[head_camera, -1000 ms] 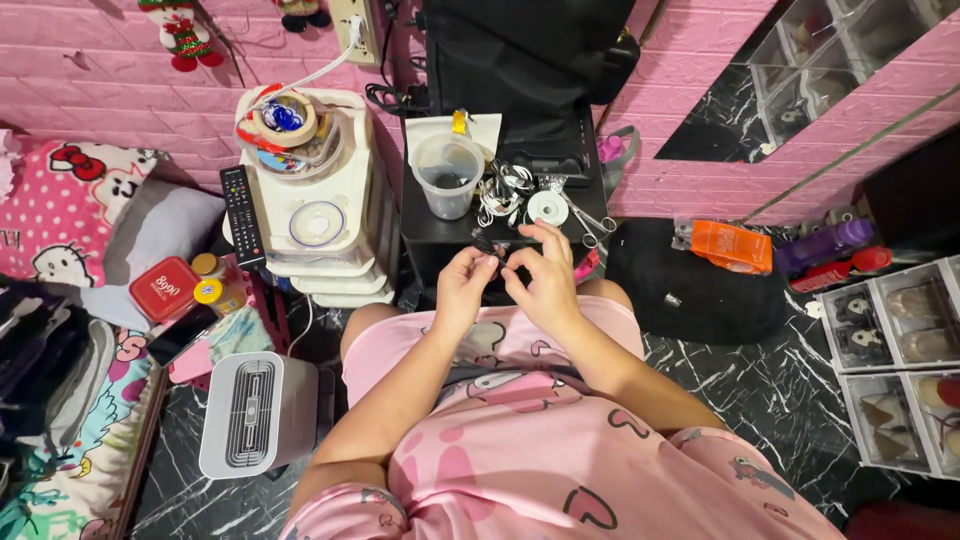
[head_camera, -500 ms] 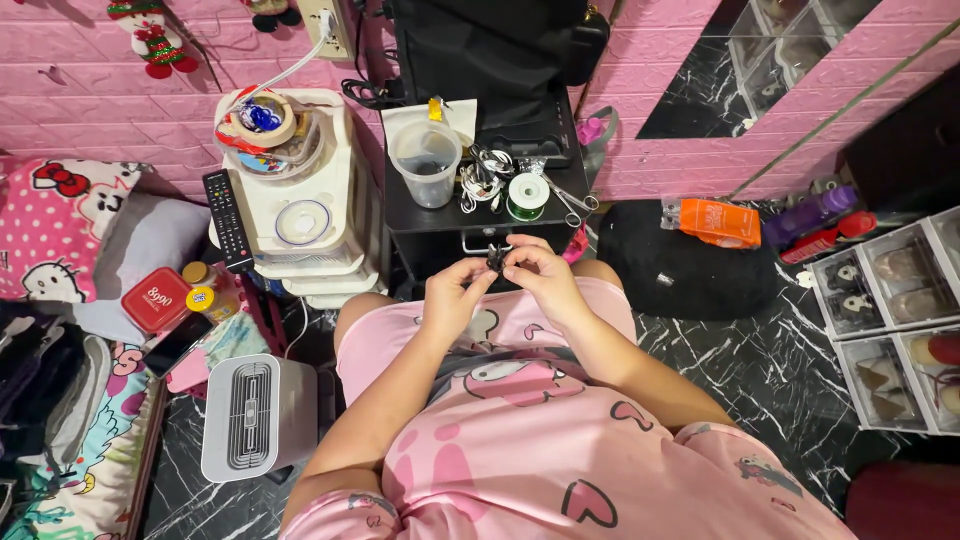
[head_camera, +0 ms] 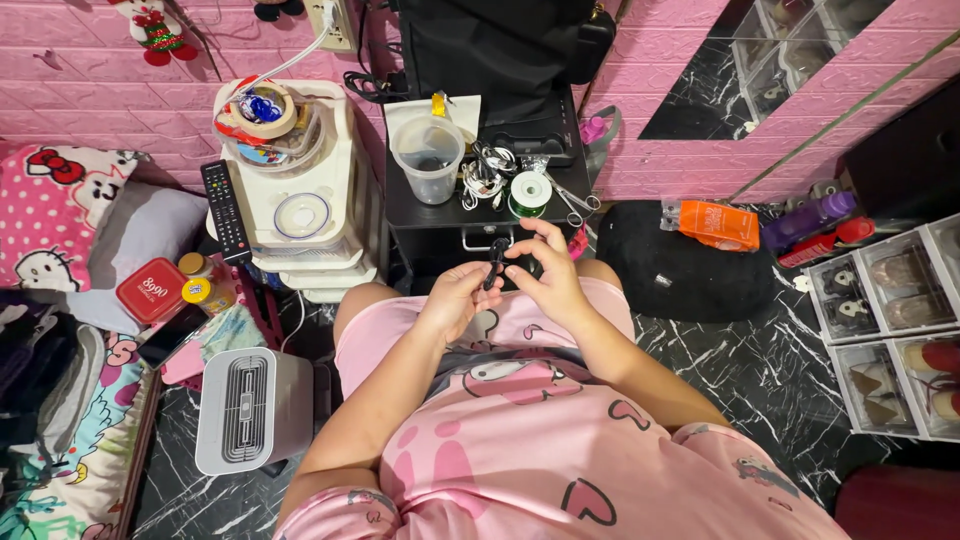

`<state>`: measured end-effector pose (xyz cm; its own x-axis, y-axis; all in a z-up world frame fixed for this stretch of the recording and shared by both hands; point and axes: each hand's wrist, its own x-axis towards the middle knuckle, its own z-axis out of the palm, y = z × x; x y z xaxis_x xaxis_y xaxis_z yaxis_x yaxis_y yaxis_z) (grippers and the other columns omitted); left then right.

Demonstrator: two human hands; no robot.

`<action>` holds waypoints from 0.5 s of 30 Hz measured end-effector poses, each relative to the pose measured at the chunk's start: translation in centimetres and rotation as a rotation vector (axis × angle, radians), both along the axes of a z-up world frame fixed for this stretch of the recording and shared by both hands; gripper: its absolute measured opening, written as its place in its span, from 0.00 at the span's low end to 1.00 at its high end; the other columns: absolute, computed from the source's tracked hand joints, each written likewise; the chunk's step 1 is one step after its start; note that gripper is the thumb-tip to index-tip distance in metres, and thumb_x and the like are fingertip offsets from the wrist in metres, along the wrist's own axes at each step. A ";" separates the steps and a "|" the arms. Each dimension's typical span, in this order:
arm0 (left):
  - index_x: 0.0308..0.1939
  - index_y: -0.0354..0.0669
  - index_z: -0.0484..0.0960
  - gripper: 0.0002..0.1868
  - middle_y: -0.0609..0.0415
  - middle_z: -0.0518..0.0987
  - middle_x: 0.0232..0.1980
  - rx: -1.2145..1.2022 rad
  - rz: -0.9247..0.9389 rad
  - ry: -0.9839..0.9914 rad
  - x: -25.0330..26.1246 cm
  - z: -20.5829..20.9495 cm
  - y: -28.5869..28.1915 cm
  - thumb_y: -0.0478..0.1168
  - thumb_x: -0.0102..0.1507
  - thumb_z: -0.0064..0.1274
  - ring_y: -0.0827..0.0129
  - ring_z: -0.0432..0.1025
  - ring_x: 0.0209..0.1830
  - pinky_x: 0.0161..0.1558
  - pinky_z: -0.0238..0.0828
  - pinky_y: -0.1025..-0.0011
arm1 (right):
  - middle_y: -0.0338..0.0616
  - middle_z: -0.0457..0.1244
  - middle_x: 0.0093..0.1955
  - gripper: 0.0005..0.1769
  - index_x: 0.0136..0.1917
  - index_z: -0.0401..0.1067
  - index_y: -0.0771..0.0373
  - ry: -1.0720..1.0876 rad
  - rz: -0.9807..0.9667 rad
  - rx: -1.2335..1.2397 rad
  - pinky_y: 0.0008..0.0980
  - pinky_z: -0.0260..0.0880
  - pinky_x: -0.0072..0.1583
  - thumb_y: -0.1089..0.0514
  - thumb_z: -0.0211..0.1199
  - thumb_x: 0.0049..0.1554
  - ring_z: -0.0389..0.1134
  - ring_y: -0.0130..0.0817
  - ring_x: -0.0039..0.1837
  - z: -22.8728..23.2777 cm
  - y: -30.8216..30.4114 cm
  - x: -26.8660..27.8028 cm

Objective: The person sits on the floor and wraps several USB cables with green ribbon. They pick up each cable, wrap the ribbon around it multiple times, and place the wrapped cable back on the table. The process is repeated for multiple cables.

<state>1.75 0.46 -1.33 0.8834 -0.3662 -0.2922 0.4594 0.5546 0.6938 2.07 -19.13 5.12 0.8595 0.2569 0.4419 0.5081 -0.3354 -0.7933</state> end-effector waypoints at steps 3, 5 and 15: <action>0.47 0.36 0.82 0.11 0.54 0.83 0.36 0.065 0.001 -0.012 -0.1 -0.3 0.0 0.40 0.69 0.50 0.75 0.76 0.31 0.42 0.78 0.72 | 0.49 0.56 0.73 0.12 0.49 0.76 0.59 -0.030 -0.018 -0.052 0.42 0.57 0.72 0.63 0.72 0.51 0.57 0.45 0.72 0.1 0.5 -0.1; 0.46 0.37 0.82 0.11 0.54 0.83 0.36 0.085 -0.020 0.012 -0.1 -0.7 0.2 0.41 0.69 0.50 0.75 0.75 0.30 0.41 0.78 0.72 | 0.50 0.56 0.73 0.11 0.49 0.76 0.59 -0.089 -0.001 -0.068 0.44 0.56 0.74 0.64 0.72 0.51 0.56 0.47 0.76 0.2 0.7 -0.1; 0.49 0.36 0.83 0.15 0.56 0.85 0.38 0.222 0.098 -0.188 0.4 -0.4 0.1 0.42 0.67 0.46 0.73 0.79 0.35 0.44 0.75 0.73 | 0.47 0.57 0.72 0.05 0.47 0.75 0.61 0.177 0.040 0.153 0.38 0.59 0.70 0.64 0.67 0.55 0.59 0.39 0.72 -2.8 0.2 1.1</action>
<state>2.11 0.57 -1.75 0.9575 -0.2224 -0.1839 0.2637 0.4152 0.8707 3.15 -18.90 2.28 0.9176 0.2342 0.3212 0.3668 -0.1869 -0.9113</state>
